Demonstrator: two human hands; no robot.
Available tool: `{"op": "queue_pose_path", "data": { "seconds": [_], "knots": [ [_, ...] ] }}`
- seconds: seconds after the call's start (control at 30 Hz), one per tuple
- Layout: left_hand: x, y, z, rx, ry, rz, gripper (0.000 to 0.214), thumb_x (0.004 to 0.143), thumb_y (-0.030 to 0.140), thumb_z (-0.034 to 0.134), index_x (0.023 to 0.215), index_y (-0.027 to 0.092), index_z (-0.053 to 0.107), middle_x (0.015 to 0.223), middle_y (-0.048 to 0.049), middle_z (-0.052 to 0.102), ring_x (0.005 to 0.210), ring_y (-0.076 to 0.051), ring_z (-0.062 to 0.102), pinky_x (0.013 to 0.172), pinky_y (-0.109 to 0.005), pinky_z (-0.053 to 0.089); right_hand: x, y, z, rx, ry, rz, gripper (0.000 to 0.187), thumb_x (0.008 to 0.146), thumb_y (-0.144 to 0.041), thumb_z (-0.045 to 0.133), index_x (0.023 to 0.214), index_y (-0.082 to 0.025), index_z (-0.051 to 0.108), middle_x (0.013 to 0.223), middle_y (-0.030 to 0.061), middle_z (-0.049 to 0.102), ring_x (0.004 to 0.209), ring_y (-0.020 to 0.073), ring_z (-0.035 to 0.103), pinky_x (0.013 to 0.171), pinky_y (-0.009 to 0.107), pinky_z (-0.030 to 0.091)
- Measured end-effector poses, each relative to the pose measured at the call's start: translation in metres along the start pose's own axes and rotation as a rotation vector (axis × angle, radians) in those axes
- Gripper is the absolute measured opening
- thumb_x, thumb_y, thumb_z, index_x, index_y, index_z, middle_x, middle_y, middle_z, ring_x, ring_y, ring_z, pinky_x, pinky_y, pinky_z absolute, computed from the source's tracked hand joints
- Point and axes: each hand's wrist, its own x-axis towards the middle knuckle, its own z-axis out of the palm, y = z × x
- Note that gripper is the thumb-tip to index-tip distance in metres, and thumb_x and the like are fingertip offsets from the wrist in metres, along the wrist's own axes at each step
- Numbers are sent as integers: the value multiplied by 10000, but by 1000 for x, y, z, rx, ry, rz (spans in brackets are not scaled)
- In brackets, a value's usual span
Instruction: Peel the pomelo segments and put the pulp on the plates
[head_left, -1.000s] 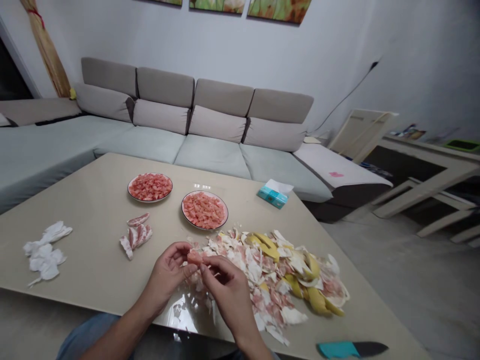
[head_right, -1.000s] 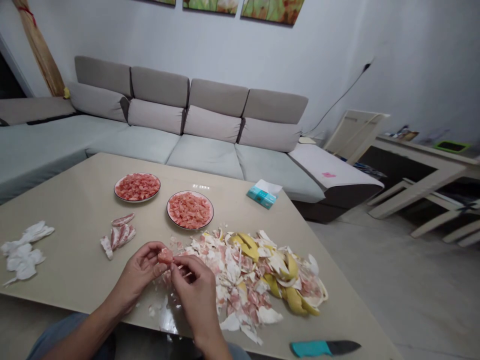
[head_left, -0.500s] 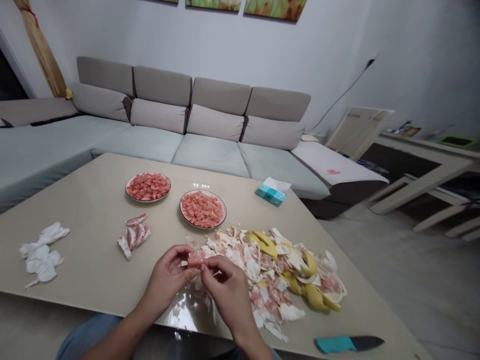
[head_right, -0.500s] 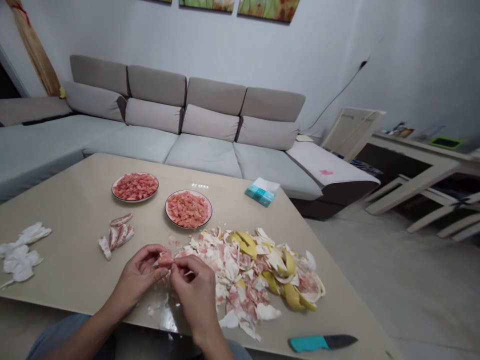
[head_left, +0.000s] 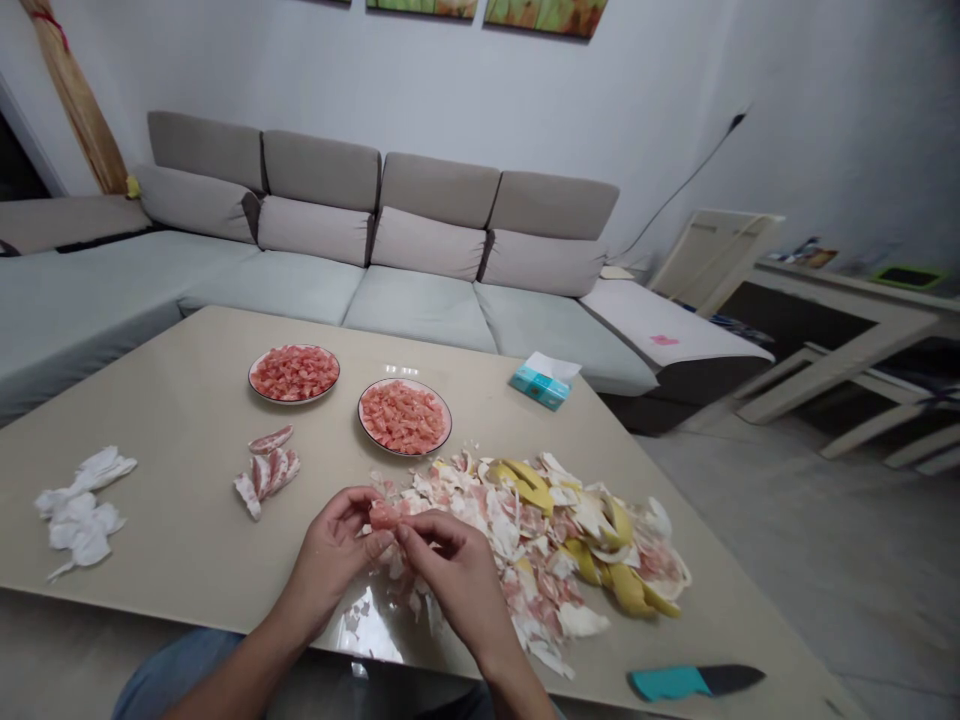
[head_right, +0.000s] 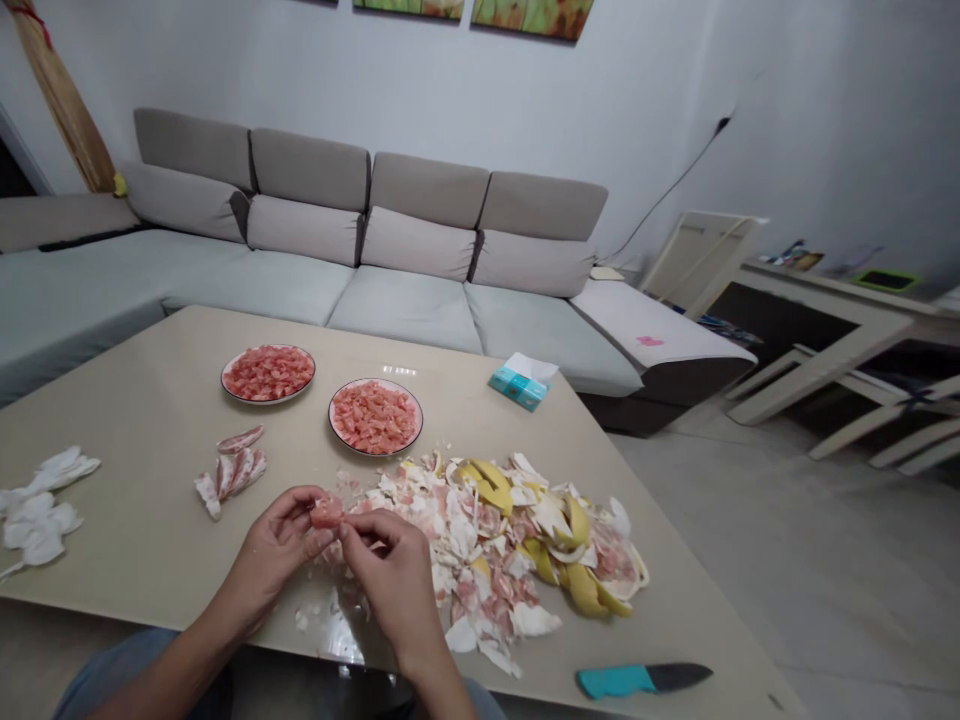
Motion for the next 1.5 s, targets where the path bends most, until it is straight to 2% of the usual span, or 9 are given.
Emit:
{"op": "queue_pose_path", "data": {
  "seconds": [0.2,0.4,0.63,0.77,0.97,1.1,1.23,1.37,1.5],
  "knots": [
    [-2,1,1,61,-5,63,323,664,170,800,935,186,625,881,-14,680,844,-144,649,763,-224,518,0,0,0,-65,32,-29,179,782,-298,669,733,-150,758,719,71,703,625,184,638,559,261,476],
    [-4,4,3,104,24,81,320,670,168,793,938,190,620,879,-6,662,843,-136,633,748,-213,521,0,1,-1,-101,5,-87,167,807,-258,633,752,-165,760,760,77,706,683,194,651,568,255,484],
    [-7,2,7,134,31,107,282,671,161,790,903,194,632,896,2,626,836,-137,626,753,-218,519,0,2,2,-73,20,-58,161,779,-265,621,737,-148,724,759,82,686,647,192,637,539,261,476],
    [-8,1,11,128,39,107,271,665,160,795,886,192,642,903,-5,622,863,-149,620,769,-230,520,0,6,3,-72,43,8,125,726,-256,624,685,-150,674,652,50,658,554,172,594,515,265,453],
    [-8,4,10,76,4,31,312,647,172,816,907,177,644,889,-22,665,859,-159,634,780,-241,506,1,7,3,21,41,146,98,654,-247,620,603,-172,582,490,-14,580,442,135,529,448,232,397],
    [-9,8,7,32,-62,-44,336,688,184,802,977,172,631,907,-35,683,876,-157,634,794,-240,485,3,8,0,188,-17,269,67,604,-220,615,594,-166,575,466,-50,550,390,83,459,412,193,356],
    [-11,15,6,-44,-102,-121,369,679,173,818,994,162,626,847,-33,691,839,-141,631,791,-230,479,5,11,-1,305,-69,322,68,585,-209,614,573,-163,566,464,-57,544,366,56,416,382,170,305],
    [-11,21,5,-138,-144,-220,362,689,169,814,1003,149,636,814,-35,683,764,-122,630,744,-219,495,4,11,1,266,-77,303,69,596,-206,615,581,-163,563,464,-60,528,375,57,405,392,177,304],
    [-9,20,2,-179,-164,-269,374,709,135,795,1045,144,632,881,-59,688,774,-123,642,741,-217,509,-1,4,5,40,23,137,123,639,-221,658,591,-165,560,482,-53,512,445,78,422,430,188,312]
  ]
}}
